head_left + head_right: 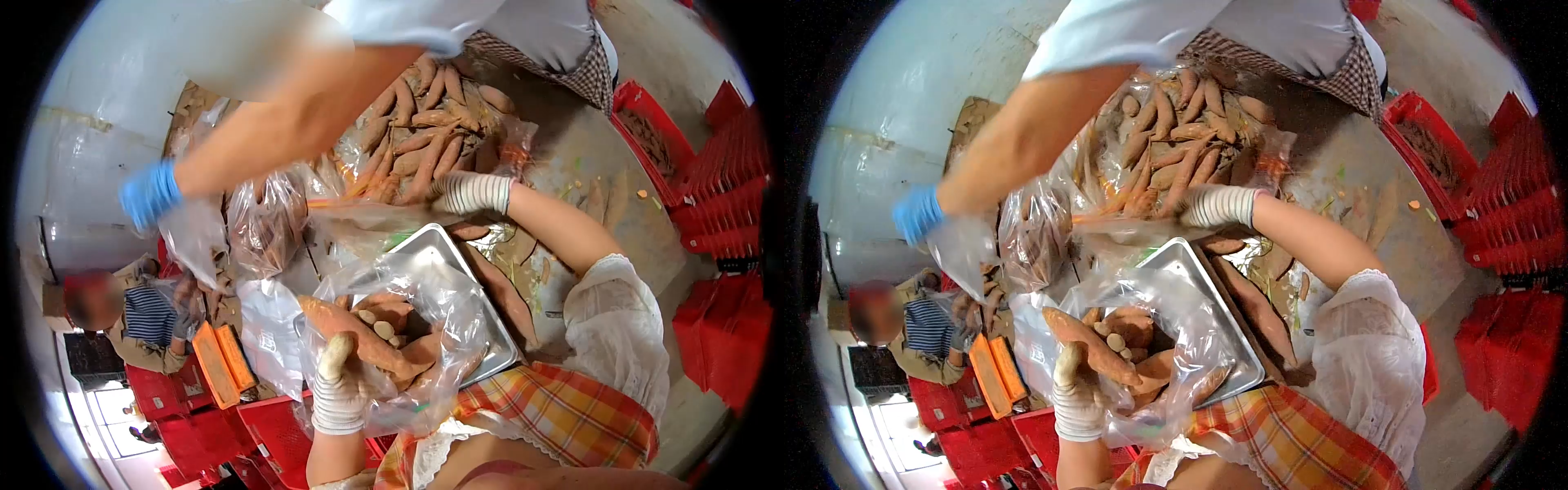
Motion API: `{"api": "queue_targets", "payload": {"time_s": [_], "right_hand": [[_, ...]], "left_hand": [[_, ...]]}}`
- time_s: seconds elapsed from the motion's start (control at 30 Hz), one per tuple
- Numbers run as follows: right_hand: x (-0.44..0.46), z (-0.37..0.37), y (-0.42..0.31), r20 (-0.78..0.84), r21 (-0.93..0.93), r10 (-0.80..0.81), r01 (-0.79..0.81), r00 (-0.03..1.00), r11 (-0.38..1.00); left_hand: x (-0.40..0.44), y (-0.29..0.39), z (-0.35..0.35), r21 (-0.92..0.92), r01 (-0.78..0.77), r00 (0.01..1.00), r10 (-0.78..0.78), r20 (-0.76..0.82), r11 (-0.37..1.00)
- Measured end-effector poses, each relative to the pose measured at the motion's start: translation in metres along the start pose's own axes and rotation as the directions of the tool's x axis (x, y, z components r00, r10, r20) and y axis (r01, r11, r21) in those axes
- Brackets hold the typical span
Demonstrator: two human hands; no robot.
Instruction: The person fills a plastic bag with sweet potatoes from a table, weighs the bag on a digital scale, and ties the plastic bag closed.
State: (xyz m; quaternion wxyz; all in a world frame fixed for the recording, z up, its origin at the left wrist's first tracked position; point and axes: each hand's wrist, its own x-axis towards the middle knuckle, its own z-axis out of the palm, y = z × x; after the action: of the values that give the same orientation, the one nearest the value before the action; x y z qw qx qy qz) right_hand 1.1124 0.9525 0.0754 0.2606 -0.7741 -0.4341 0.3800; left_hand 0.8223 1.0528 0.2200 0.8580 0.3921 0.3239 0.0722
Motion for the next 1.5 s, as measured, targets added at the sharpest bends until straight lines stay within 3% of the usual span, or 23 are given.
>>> {"api": "queue_targets", "payload": {"time_s": [0.07,0.13,0.2,0.27,0.47,0.53,0.6,0.67,0.7,0.77,0.8,0.9,1.0,1.07,1.1,1.13,1.17,1.2,1.27,1.33,1.37,1.4,1.5], "right_hand": [[0.005,0.022,0.023,-0.056,-0.028,-0.233,0.232,0.971,0.972],[0.008,0.022,0.022,-0.066,-0.109,-0.294,0.286,0.953,0.952],[0.011,0.021,0.020,0.068,0.085,-0.051,0.045,0.996,0.995],[0.018,0.019,0.025,0.136,0.109,-0.018,0.003,0.990,0.994],[0.018,0.007,0.015,0.095,-0.080,-0.125,0.133,0.988,0.988],[0.018,0.004,0.011,-0.055,0.299,-0.158,0.167,0.986,0.940],[0.041,0.001,0.017,-0.135,0.284,-0.168,0.200,0.977,0.938],[0.054,0.000,0.011,-0.330,-0.086,-0.356,0.348,0.874,0.934],[0.060,0.002,0.003,-0.334,-0.085,-0.351,0.343,0.875,0.935],[0.072,0.009,-0.020,0.014,0.119,-0.334,0.330,0.942,0.936],[0.071,0.011,-0.039,0.170,0.090,-0.306,0.294,0.937,0.951],[0.099,0.039,-0.064,0.622,0.163,-0.281,0.230,0.731,0.959],[0.086,0.043,-0.066,0.837,0.167,0.058,-0.355,0.544,0.920],[0.092,0.043,-0.055,0.867,0.253,-0.021,-0.403,0.498,0.879],[0.095,0.047,-0.050,0.802,0.204,0.009,-0.287,0.598,0.936],[0.101,0.053,-0.044,0.805,0.200,0.011,-0.289,0.593,0.936],[0.107,0.059,-0.037,0.596,0.117,-0.132,0.076,0.792,0.990],[0.109,0.062,-0.034,0.366,-0.073,-0.345,0.397,0.864,0.915],[0.089,0.042,-0.057,0.201,-0.406,-0.090,0.167,0.975,0.899],[0.096,0.039,-0.039,0.226,-0.339,-0.163,0.234,0.961,0.911],[0.098,0.032,-0.032,0.402,0.040,-0.161,0.158,0.901,0.987],[0.093,0.020,-0.036,0.548,0.390,-0.222,-0.012,0.806,0.921],[0.084,-0.025,-0.063,0.135,0.156,0.005,-0.026,0.991,0.987]], "left_hand": [[0.000,-0.002,-0.007,-0.021,-0.010,1.000,0.009,-0.015,1.000],[-0.001,-0.002,-0.014,-0.045,-0.021,0.999,0.019,-0.044,0.999],[-0.001,0.000,-0.017,-0.037,-0.025,1.000,0.024,-0.013,0.999],[-0.005,0.001,-0.021,-0.064,-0.003,1.000,0.002,-0.015,0.998],[-0.005,-0.001,-0.027,-0.103,0.001,0.999,-0.006,-0.051,0.995],[-0.005,0.002,-0.023,-0.044,-0.031,0.999,0.029,-0.028,0.999],[0.000,-0.002,-0.037,-0.015,-0.050,0.999,0.050,0.000,0.999],[0.003,-0.003,-0.043,0.015,-0.072,0.997,0.071,0.028,0.997],[0.005,-0.002,-0.042,-0.002,-0.050,0.999,0.050,0.007,0.999],[0.007,-0.002,-0.042,-0.014,-0.026,1.000,0.026,-0.009,1.000],[0.008,-0.003,-0.044,-0.027,0.001,1.000,-0.002,-0.010,1.000],[0.008,-0.003,-0.044,-0.038,0.028,0.999,-0.030,-0.038,0.999],[0.004,0.001,-0.042,-0.034,0.036,0.995,-0.039,-0.090,0.999],[0.001,0.004,-0.039,-0.022,0.061,0.995,-0.062,-0.079,0.998],[-0.001,0.003,-0.034,-0.018,-0.004,0.997,0.002,-0.076,1.000],[-0.002,0.004,-0.034,-0.024,-0.003,0.997,0.001,-0.080,1.000],[-0.002,0.004,-0.035,-0.026,0.008,0.998,-0.010,-0.069,1.000],[-0.001,0.004,-0.036,-0.030,0.019,0.998,-0.020,-0.056,0.999],[-0.002,0.005,-0.033,-0.027,0.018,0.998,-0.019,-0.054,0.999],[-0.003,0.005,-0.035,-0.018,0.013,0.998,-0.014,-0.056,1.000],[-0.002,0.005,-0.039,-0.007,0.012,0.998,-0.013,-0.054,1.000],[-0.001,0.005,-0.042,0.004,0.013,0.999,-0.013,-0.051,1.000],[-0.001,0.009,-0.038,-0.014,0.036,0.999,-0.037,-0.040,0.999]]}}
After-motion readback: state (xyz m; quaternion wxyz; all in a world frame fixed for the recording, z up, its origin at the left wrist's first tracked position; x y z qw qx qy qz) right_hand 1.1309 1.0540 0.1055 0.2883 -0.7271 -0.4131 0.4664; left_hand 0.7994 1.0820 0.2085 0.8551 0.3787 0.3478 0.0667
